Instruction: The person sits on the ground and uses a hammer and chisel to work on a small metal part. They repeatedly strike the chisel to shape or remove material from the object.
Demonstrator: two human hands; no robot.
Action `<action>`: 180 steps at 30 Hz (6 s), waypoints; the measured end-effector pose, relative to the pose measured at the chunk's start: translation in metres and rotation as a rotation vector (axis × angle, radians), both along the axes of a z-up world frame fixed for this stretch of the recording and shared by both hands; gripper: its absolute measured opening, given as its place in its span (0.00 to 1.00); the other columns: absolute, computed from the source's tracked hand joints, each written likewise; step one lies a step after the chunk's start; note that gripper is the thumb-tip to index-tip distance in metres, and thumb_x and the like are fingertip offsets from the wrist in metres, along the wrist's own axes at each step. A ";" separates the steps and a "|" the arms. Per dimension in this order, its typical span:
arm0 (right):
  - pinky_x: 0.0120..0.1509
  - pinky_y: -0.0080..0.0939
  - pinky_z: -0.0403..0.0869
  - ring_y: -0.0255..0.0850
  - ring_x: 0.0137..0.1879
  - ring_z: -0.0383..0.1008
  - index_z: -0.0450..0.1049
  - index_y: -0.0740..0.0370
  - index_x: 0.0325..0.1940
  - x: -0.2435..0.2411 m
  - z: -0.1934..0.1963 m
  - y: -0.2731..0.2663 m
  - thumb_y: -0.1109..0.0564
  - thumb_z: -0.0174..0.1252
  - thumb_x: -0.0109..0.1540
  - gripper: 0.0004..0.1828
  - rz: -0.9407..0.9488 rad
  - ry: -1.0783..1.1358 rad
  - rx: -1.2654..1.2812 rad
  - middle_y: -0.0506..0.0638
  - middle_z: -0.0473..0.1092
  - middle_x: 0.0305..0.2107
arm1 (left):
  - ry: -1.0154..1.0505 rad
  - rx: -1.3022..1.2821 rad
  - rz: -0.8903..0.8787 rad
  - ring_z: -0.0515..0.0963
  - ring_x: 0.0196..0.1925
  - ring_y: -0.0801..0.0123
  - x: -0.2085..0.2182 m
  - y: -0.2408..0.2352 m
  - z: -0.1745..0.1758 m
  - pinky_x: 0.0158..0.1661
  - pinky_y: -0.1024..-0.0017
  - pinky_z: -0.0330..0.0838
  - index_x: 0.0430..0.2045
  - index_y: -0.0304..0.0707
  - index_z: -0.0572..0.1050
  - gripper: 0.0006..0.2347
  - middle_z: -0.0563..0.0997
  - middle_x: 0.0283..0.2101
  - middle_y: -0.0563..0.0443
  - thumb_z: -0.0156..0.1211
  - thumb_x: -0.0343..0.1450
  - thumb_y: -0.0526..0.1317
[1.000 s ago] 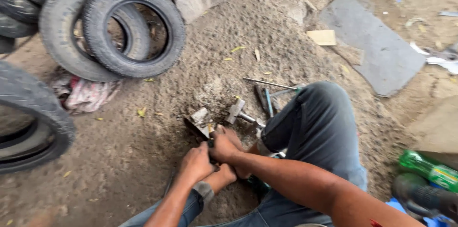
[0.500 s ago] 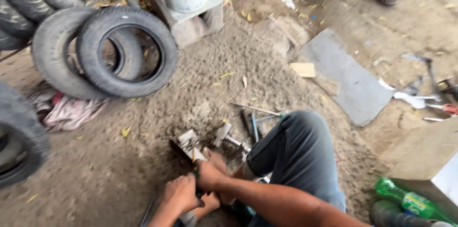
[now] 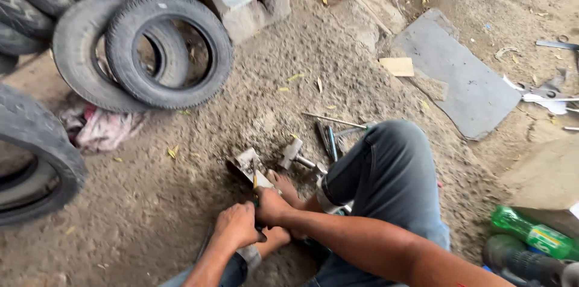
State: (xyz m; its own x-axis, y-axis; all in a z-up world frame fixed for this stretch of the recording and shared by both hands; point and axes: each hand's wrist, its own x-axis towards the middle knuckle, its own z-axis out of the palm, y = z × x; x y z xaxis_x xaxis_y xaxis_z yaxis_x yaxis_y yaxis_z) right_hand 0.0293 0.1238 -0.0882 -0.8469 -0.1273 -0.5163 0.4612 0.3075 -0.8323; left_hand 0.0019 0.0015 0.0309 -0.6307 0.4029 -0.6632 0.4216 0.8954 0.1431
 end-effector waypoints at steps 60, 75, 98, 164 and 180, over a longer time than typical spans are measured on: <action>0.25 0.45 0.79 0.48 0.26 0.81 0.70 0.82 0.47 -0.010 0.063 0.012 0.57 0.62 0.59 0.22 0.138 0.001 -0.010 0.66 0.77 0.25 | 0.028 -0.012 -0.046 0.83 0.48 0.50 0.001 -0.001 0.022 0.48 0.56 0.77 0.41 0.28 0.72 0.24 0.83 0.40 0.37 0.72 0.63 0.50; 0.54 0.47 0.78 0.56 0.44 0.80 0.73 0.66 0.52 -0.015 0.158 0.061 0.57 0.62 0.49 0.27 0.359 0.239 0.400 0.67 0.76 0.38 | 0.133 0.024 0.285 0.83 0.51 0.50 -0.036 -0.014 0.115 0.53 0.55 0.77 0.65 0.42 0.64 0.33 0.82 0.48 0.37 0.67 0.67 0.55; 0.61 0.47 0.75 0.60 0.61 0.72 0.60 0.74 0.68 0.007 0.163 0.067 0.61 0.67 0.40 0.51 0.777 0.176 0.692 0.74 0.41 0.75 | 0.087 0.007 0.275 0.77 0.63 0.54 -0.038 -0.027 0.088 0.64 0.56 0.69 0.66 0.46 0.65 0.34 0.78 0.59 0.42 0.68 0.66 0.56; 0.42 0.48 0.81 0.46 0.41 0.83 0.81 0.60 0.34 -0.113 0.122 0.038 0.61 0.56 0.54 0.08 0.690 0.175 0.779 0.56 0.80 0.35 | -0.023 0.012 0.163 0.78 0.61 0.50 -0.054 -0.042 -0.043 0.62 0.59 0.72 0.64 0.47 0.68 0.32 0.80 0.56 0.39 0.72 0.65 0.53; 0.52 0.55 0.77 0.54 0.47 0.79 0.73 0.55 0.55 -0.026 0.090 0.055 0.55 0.55 0.63 0.16 0.516 0.205 0.625 0.60 0.77 0.39 | -0.011 0.024 0.152 0.81 0.58 0.52 -0.050 -0.021 -0.016 0.59 0.59 0.75 0.58 0.46 0.75 0.26 0.83 0.54 0.41 0.70 0.66 0.50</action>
